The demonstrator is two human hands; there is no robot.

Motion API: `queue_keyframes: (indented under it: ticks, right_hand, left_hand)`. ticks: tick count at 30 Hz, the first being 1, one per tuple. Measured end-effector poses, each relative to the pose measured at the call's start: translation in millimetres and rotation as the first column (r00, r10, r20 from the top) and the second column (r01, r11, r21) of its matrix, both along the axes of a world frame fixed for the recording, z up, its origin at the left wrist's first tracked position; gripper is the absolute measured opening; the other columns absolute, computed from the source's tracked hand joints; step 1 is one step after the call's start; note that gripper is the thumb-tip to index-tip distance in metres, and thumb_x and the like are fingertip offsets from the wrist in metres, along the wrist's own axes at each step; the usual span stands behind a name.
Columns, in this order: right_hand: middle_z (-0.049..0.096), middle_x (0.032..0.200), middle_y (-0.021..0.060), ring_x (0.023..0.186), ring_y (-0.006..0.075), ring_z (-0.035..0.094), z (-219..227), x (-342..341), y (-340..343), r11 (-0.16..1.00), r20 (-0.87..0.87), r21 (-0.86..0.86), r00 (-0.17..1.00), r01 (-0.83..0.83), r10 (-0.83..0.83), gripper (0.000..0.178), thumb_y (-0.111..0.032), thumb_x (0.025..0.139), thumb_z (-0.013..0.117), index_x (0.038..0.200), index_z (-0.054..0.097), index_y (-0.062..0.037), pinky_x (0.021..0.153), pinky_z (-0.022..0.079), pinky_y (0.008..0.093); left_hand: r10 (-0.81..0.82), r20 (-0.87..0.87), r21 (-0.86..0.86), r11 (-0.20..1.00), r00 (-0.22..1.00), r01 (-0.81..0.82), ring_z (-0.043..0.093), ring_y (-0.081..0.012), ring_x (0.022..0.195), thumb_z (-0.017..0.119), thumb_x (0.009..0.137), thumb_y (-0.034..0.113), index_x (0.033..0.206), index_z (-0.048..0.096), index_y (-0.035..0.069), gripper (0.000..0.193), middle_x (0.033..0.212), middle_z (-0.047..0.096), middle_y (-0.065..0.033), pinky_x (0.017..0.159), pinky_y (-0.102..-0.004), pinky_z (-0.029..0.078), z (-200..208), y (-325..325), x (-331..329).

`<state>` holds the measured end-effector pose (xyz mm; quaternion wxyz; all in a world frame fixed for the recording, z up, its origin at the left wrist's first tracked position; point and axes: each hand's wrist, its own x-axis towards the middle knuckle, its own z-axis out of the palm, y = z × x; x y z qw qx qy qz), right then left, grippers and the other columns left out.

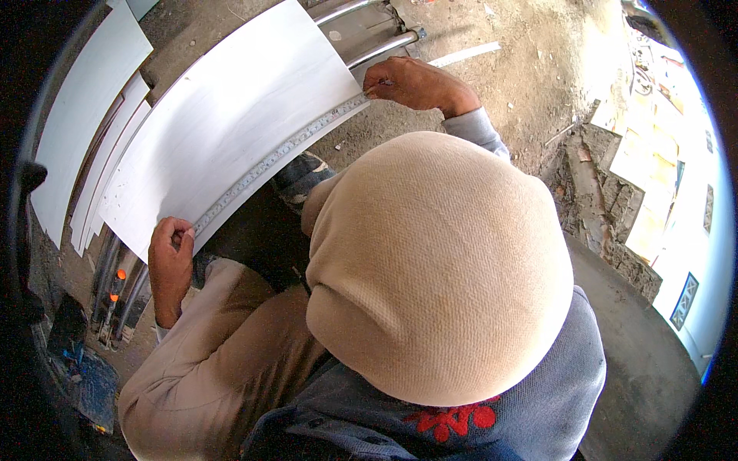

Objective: The person measures a white rectangular panel with a metal ruler and marks it with a pen. They then place the panel on a manual cutting machine and use a utility knife to score and cut the panel along the marked line.

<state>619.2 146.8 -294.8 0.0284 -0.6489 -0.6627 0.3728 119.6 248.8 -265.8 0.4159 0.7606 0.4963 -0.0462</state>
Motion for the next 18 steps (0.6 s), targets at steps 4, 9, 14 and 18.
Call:
queue_keyframes:
  ticks: [4,9,14,18]
  right_hand:
    - [0.076,0.105,0.0128,0.098,0.0302,0.074,-1.0,-0.4,-1.6,1.000,-0.079,0.000,0.997,0.013,-0.013,0.016,-0.019,0.103,0.069,0.110,0.072,-0.0052,0.087,0.059,0.0431]
    - [0.076,0.104,0.0127,0.098,0.0297,0.074,-1.6,1.9,-0.8,1.000,-0.108,0.002,0.994,-0.003,0.003,0.015,-0.019,0.104,0.069,0.110,0.071,-0.0057,0.086,0.059,0.0428]
    - [0.076,0.105,0.0127,0.098,0.0292,0.074,-2.8,4.5,0.1,1.000,-0.098,0.007,0.995,-0.020,0.021,0.015,-0.019,0.104,0.068,0.110,0.071,-0.0058,0.086,0.058,0.0428]
    - [0.076,0.104,0.0126,0.098,0.0292,0.074,-3.7,3.9,1.0,1.000,-0.087,0.006,0.996,-0.015,0.015,0.015,-0.020,0.104,0.068,0.110,0.071,-0.0060,0.086,0.058,0.0428]
  left_hand:
    - [0.005,0.000,-0.003,1.000,1.000,-0.005,0.059,-0.0244,0.083,0.065,0.096,0.005,0.100,0.066,-0.002,0.008,0.091,0.063,-0.0123,0.079,-0.0377,0.050,0.5,-1.2,-0.3]
    - [-0.003,0.002,0.011,1.000,1.000,0.003,0.059,-0.0241,0.083,0.065,0.097,0.005,0.100,0.067,-0.003,0.009,0.091,0.063,-0.0125,0.079,-0.0385,0.051,0.4,-1.3,0.2]
    - [0.011,-0.055,-0.003,1.000,0.998,-0.011,0.060,-0.0231,0.085,0.065,0.097,0.005,0.100,0.067,-0.002,0.008,0.092,0.064,-0.0122,0.080,-0.0380,0.051,2.4,-0.2,2.5]
    - [0.003,-0.041,-0.007,1.000,0.999,-0.003,0.061,-0.0225,0.086,0.065,0.097,0.006,0.101,0.067,-0.002,0.009,0.092,0.064,-0.0119,0.080,-0.0373,0.052,2.2,1.0,2.5]
